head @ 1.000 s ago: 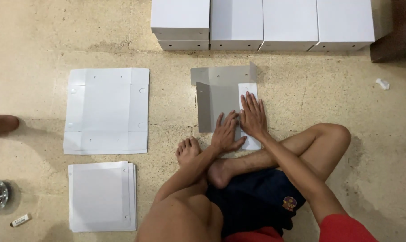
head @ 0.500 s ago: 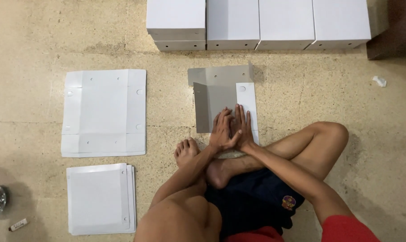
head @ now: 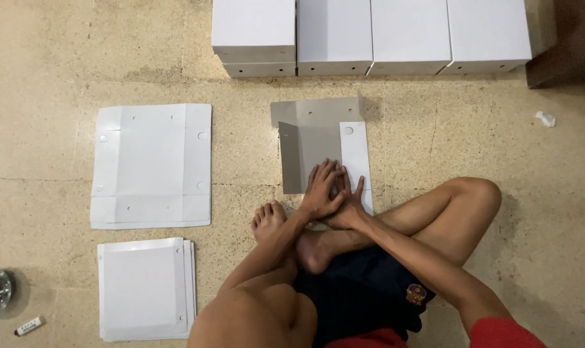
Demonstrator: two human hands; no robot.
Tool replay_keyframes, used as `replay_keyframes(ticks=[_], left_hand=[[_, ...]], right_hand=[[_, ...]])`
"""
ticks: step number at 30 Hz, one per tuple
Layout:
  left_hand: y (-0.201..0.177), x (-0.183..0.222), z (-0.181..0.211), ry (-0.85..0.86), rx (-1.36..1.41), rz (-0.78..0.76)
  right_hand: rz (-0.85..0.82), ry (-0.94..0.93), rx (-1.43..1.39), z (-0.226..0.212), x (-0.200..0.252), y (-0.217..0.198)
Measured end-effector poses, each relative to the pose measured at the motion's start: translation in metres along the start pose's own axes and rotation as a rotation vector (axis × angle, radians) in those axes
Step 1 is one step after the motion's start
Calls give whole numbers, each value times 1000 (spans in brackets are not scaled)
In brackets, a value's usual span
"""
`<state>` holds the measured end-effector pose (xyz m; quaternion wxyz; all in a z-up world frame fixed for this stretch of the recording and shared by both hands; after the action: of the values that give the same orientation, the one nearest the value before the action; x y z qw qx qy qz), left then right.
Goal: Assembling cardboard box bases by folding and tucking flaps manually.
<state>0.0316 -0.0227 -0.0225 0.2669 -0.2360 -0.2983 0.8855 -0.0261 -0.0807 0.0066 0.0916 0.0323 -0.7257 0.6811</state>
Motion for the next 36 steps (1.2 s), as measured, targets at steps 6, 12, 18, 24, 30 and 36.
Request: replay_keyframes(ticks=[6,12,18,24,30,36], left_hand=[[-40,34,8,-109,-80,-138],[-98,99,-17,-385,-600,30],[-120,45,30,-544,-282,-56],[-62,33,37,-81,-410,-75],[-27,52,6,-133,-345,-191],[-22,51,6,-48,-580,-342]], right_hand=[[28,28,-8,14,-5,52],[254,-34,-217,17,0,52],[106,23,-261,16,0,40],[166,61,-438,19,0,34],[103,56,-475,19,0,40],[63,47,-396,15,0,17]])
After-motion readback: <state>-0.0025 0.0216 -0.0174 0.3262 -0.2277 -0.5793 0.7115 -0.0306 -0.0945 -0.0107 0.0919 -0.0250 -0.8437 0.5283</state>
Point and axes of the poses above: each hand's wrist, its own x-axis away from the middle knuckle, its own y-axis out of the palm, z = x × y, the point moved 4 cm from there along -x, towards the middle knuckle, and after that the axes turned 15 degrees about z, right-handed, at the moved point
